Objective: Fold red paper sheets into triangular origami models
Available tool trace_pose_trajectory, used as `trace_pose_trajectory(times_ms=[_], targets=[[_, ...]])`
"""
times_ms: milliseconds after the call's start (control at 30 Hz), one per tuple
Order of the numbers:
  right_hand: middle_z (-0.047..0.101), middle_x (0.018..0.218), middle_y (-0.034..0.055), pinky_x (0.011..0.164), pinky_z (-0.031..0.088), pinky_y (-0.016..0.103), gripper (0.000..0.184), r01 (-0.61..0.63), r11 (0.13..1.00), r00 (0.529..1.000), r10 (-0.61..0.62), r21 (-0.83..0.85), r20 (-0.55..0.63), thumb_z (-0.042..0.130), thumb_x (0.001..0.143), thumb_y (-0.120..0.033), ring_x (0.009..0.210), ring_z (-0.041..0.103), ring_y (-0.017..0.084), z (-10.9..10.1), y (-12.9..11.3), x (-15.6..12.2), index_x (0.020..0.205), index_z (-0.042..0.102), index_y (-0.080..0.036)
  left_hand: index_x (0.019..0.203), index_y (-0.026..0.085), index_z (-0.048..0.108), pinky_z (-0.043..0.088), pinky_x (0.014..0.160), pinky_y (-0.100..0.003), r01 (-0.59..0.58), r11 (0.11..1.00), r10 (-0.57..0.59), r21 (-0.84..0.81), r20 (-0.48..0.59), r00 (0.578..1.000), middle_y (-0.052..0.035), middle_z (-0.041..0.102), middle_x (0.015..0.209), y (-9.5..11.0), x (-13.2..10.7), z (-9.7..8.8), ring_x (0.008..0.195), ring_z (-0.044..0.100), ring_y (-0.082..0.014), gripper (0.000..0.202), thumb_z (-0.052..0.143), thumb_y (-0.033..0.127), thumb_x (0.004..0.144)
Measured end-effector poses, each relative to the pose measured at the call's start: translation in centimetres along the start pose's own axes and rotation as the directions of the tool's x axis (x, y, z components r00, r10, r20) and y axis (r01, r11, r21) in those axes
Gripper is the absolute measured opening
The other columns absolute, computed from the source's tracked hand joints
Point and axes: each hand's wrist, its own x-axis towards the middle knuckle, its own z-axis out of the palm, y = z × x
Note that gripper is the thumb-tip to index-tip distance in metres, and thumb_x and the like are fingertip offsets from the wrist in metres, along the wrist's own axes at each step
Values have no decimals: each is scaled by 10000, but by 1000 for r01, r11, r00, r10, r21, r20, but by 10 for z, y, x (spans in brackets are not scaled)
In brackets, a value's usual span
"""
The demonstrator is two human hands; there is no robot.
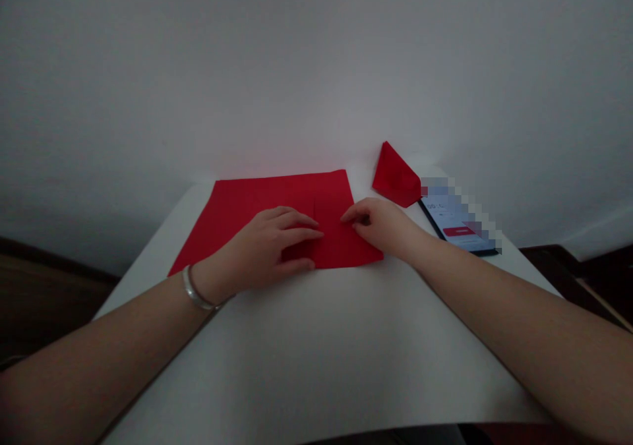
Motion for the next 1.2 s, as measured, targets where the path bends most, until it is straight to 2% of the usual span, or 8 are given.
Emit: trace_pose_trajectory(times_ms=[133, 333, 500, 733, 933, 1033, 1133, 1200], targets=[[721, 940, 31, 820, 543, 351, 274, 6, 999, 1000, -5, -31, 13, 553, 720, -73, 855, 660, 192, 0, 2, 0, 868, 725, -225, 1276, 209, 571, 380, 1020, -453, -23, 999, 21, 24, 69, 997, -90, 577, 1299, 8, -1, -2, 1175, 508, -293, 652, 571, 640, 787], [715, 929, 37, 815, 546, 356, 248, -38, 999, 999, 38, 11, 17, 569, 723, -90, 842, 651, 192, -1, 0, 0, 870, 717, -224, 1270, 168, 577, 412, 1019, -416, -44, 994, 32, 98, 117, 993, -79, 593, 1311, 11, -1, -1, 1168, 539, -253, 469, 479, 463, 919], [718, 890, 21, 782, 551, 339, 201, -146, 976, 989, 141, 162, 41, 601, 723, -128, 824, 657, 184, -4, 4, 2, 853, 716, -231, 1282, 179, 566, 437, 998, -434, -53, 990, 41, 132, 88, 995, -78, 599, 1304, 15, -3, -1, 1158, 550, -266, 521, 478, 522, 900], [724, 926, 39, 748, 561, 334, 219, -210, 946, 976, 189, 246, 108, 616, 752, -200, 840, 667, 190, -4, 13, 3, 939, 724, -234, 1218, 183, 611, 482, 956, -409, -119, 973, 106, 200, 79, 991, -75, 632, 1262, 16, -4, 1, 1115, 607, -244, 396, 418, 402, 950], [729, 911, 15, 789, 552, 339, 182, -69, 996, 997, 67, 48, 41, 597, 754, -188, 829, 672, 182, -6, 5, 1, 876, 719, -245, 1125, 198, 654, 520, 902, -384, -113, 973, 103, 200, 58, 993, -55, 671, 1198, 16, -5, 1, 1077, 638, -224, 369, 373, 379, 969], [724, 880, 36, 760, 536, 357, 160, 89, 986, 996, -91, -139, -15, 600, 787, -258, 804, 659, 198, -11, -7, -4, 892, 719, -237, 1109, 191, 656, 520, 899, -380, -97, 977, 91, 191, 42, 995, -57, 680, 1177, 16, -5, 0, 1057, 646, -220, 360, 384, 379, 965], [717, 942, 52, 853, 488, 397, 184, 350, 907, 936, -346, -235, 59, 617, 808, -330, 912, 625, 226, -16, -21, -10, 934, 709, -231, 1116, 185, 647, 528, 873, -379, -89, 979, 85, 185, 30, 996, -63, 689, 1149, 14, -3, 0, 1021, 658, -222, 352, 410, 388, 954], [708, 968, 44, 870, 474, 386, 211, 430, 876, 901, -401, -218, 164, 640, 801, -370, 939, 611, 220, -16, -29, -14, 949, 703, -232, 1123, 179, 640, 535, 847, -374, -76, 981, 72, 180, 26, 997, -66, 694, 1133, 13, -2, -1, 999, 664, -223, 350, 430, 395, 945]])
